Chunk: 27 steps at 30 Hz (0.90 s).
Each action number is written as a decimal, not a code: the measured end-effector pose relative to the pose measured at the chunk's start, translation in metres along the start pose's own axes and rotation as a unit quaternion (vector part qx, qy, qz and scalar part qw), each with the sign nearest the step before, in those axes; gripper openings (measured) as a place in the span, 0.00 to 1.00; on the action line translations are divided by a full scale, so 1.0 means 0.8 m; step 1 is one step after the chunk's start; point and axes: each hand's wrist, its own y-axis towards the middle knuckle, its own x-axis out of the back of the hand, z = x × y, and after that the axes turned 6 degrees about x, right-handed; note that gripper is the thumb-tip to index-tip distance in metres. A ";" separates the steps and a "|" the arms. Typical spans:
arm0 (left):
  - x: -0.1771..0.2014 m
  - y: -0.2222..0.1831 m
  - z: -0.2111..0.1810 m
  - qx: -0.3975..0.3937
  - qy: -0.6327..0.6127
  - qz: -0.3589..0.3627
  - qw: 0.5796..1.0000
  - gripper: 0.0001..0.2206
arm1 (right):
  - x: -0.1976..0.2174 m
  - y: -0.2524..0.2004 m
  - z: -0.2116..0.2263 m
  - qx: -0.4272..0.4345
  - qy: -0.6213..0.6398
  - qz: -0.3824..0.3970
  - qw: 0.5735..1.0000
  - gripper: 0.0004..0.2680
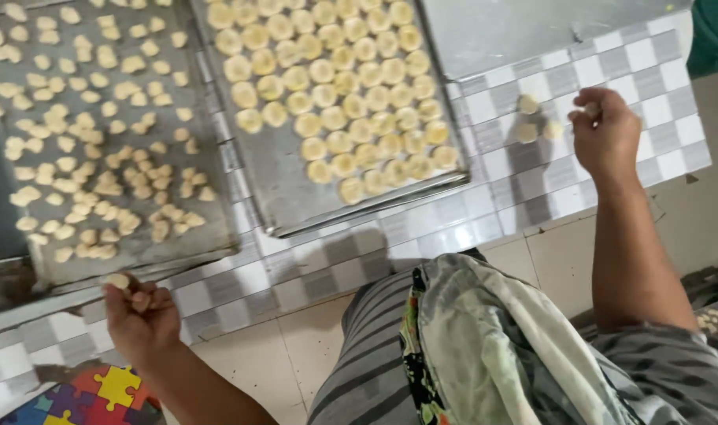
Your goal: Shaping small pieces of dough with filling and arranging them neatly on baking trays
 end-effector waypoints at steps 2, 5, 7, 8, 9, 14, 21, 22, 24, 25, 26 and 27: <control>-0.021 -0.018 0.042 -0.002 -0.010 0.073 0.997 0.06 | -0.012 0.029 -0.077 0.098 -0.055 -0.011 0.994 0.06; -0.066 -0.053 0.116 0.021 -0.022 0.156 0.987 0.05 | -0.028 0.059 -0.123 0.201 -0.102 0.050 0.973 0.05; -0.114 -0.080 0.172 0.038 -0.027 0.170 0.984 0.05 | -0.029 0.077 -0.131 0.211 -0.094 0.114 0.966 0.07; -0.142 -0.097 0.202 0.062 -0.022 0.207 0.976 0.03 | -0.025 0.084 -0.134 0.248 -0.055 0.082 0.964 0.07; -0.168 -0.113 0.230 0.085 -0.017 0.243 0.966 0.07 | -0.024 0.090 -0.137 0.285 -0.014 0.050 0.957 0.08; -0.277 -0.193 0.373 0.159 0.046 0.253 0.953 0.06 | -0.027 0.143 -0.150 0.306 -0.019 -0.047 0.951 0.11; -0.430 -0.241 0.454 -0.080 0.508 0.241 0.823 0.04 | -0.071 0.154 -0.131 0.289 -0.149 0.072 0.943 0.28; -0.436 -0.221 0.479 -0.081 0.508 0.235 0.824 0.04 | -0.071 0.155 -0.132 0.293 -0.145 0.075 0.942 0.28; -0.445 -0.178 0.526 -0.316 0.497 0.251 0.768 0.07 | -0.069 0.155 -0.133 0.293 -0.138 0.080 0.943 0.30; -0.443 -0.157 0.544 -0.321 0.496 0.248 0.768 0.07 | -0.068 0.155 -0.130 0.298 -0.136 0.077 0.942 0.30; -0.442 -0.134 0.560 -0.344 0.527 0.263 0.731 0.07 | -0.067 0.156 -0.126 0.275 -0.114 0.078 0.951 0.26; -0.439 -0.112 0.578 -0.364 0.558 0.276 0.693 0.09 | -0.066 0.155 -0.124 0.251 -0.093 0.081 0.960 0.22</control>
